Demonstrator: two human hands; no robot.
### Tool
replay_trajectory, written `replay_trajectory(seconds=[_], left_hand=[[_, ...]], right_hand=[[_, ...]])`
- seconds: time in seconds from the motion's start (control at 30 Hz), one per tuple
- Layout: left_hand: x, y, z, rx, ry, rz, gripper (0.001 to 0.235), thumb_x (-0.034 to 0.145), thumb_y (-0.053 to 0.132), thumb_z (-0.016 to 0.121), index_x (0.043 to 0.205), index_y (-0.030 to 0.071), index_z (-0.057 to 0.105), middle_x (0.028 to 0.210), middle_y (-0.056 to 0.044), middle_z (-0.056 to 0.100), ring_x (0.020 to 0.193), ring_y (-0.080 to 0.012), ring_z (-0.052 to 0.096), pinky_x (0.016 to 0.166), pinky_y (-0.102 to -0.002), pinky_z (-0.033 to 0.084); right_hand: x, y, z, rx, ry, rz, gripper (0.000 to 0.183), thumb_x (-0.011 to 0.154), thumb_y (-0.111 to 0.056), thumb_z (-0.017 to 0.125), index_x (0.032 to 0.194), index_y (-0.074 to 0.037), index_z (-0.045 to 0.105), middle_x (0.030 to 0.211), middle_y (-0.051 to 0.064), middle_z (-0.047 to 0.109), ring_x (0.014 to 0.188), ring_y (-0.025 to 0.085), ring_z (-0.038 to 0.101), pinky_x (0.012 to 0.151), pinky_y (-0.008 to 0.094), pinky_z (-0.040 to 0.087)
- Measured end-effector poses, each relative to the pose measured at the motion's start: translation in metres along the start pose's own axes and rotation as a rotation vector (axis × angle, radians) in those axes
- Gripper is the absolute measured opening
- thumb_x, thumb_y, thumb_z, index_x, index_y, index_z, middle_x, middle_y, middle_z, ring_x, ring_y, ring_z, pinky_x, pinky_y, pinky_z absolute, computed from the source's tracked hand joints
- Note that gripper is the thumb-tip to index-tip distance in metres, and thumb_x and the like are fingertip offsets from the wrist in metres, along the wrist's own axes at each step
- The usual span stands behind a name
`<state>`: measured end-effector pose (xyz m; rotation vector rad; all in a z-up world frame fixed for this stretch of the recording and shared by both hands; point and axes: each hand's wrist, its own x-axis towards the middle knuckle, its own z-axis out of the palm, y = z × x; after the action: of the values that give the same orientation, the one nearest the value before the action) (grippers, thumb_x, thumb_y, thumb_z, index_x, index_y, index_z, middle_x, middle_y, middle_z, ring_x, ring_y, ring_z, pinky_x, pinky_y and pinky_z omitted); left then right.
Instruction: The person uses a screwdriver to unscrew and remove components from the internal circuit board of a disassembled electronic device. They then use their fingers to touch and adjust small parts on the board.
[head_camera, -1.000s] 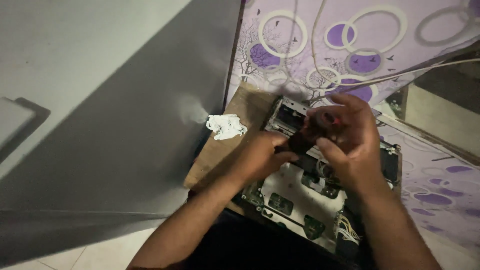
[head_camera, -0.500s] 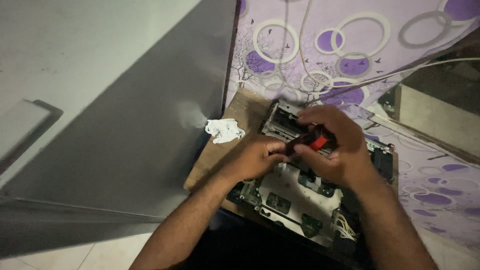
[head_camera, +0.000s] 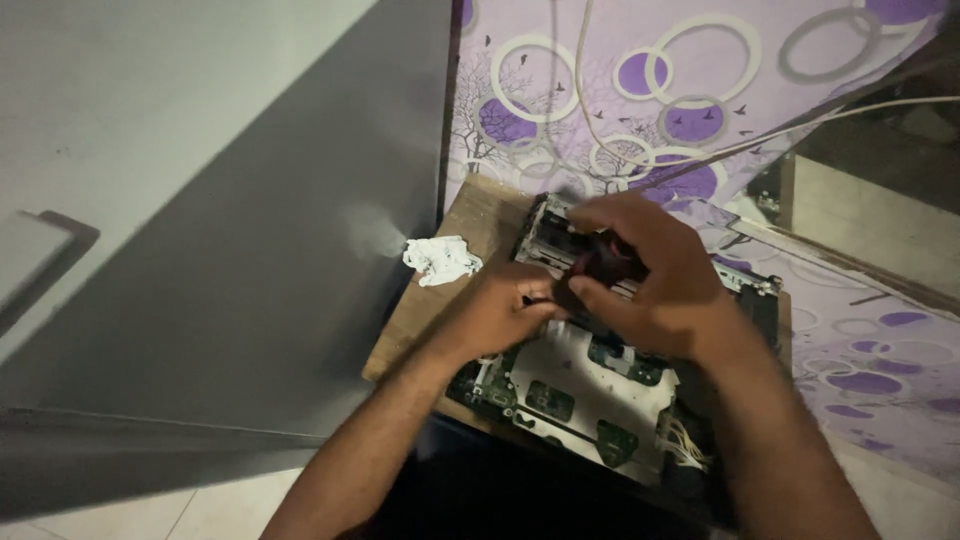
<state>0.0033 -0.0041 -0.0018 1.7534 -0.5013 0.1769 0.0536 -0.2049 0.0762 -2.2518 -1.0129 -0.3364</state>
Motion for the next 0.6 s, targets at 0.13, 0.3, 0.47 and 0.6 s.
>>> replay_trajectory(seconds=[0.13,0.3,0.47,0.6], left_hand=[[0.005,-0.005,0.002,0.053,-0.037,0.023,0.012,0.086,0.006,0.080,0.084,0.001,0.069,0.076,-0.020,0.072,0.072,-0.0340,0.073,0.065,-0.041,0.056],[0.004,0.007,0.012,-0.037,0.016,-0.022,0.032,0.080,0.004,0.086,0.106,-0.006,0.070,0.087,-0.028,0.072,0.084,-0.0405,0.074,0.071,-0.049,0.059],[-0.001,-0.020,0.018,-0.009,-0.041,-0.082,0.018,0.090,0.018,0.082,0.096,0.004,0.072,0.086,-0.015,0.070,0.080,-0.0262,0.070,0.082,-0.048,0.057],[-0.002,-0.068,0.023,0.065,-0.133,-0.050,0.011,0.098,0.017,0.071,0.105,0.015,0.080,0.092,-0.015,0.076,0.096,-0.0452,0.067,0.103,-0.062,0.045]], right_hand=[[0.003,-0.008,-0.010,0.128,-0.129,-0.012,0.053,0.081,-0.025,0.081,0.129,-0.007,0.067,0.108,0.023,0.072,0.098,0.047,0.070,0.081,0.056,0.055],[-0.005,-0.002,0.003,-0.061,-0.006,0.046,0.063,0.076,-0.046,0.089,0.125,-0.012,0.069,0.107,0.017,0.074,0.100,0.041,0.072,0.088,0.048,0.056],[0.000,-0.022,-0.005,0.012,-0.020,-0.003,0.057,0.083,-0.028,0.085,0.134,-0.015,0.064,0.116,0.015,0.070,0.107,0.041,0.069,0.094,0.050,0.054],[-0.003,-0.014,-0.006,0.111,-0.095,0.004,0.046,0.087,-0.020,0.075,0.131,-0.011,0.066,0.113,0.019,0.071,0.106,0.046,0.069,0.090,0.055,0.055]])
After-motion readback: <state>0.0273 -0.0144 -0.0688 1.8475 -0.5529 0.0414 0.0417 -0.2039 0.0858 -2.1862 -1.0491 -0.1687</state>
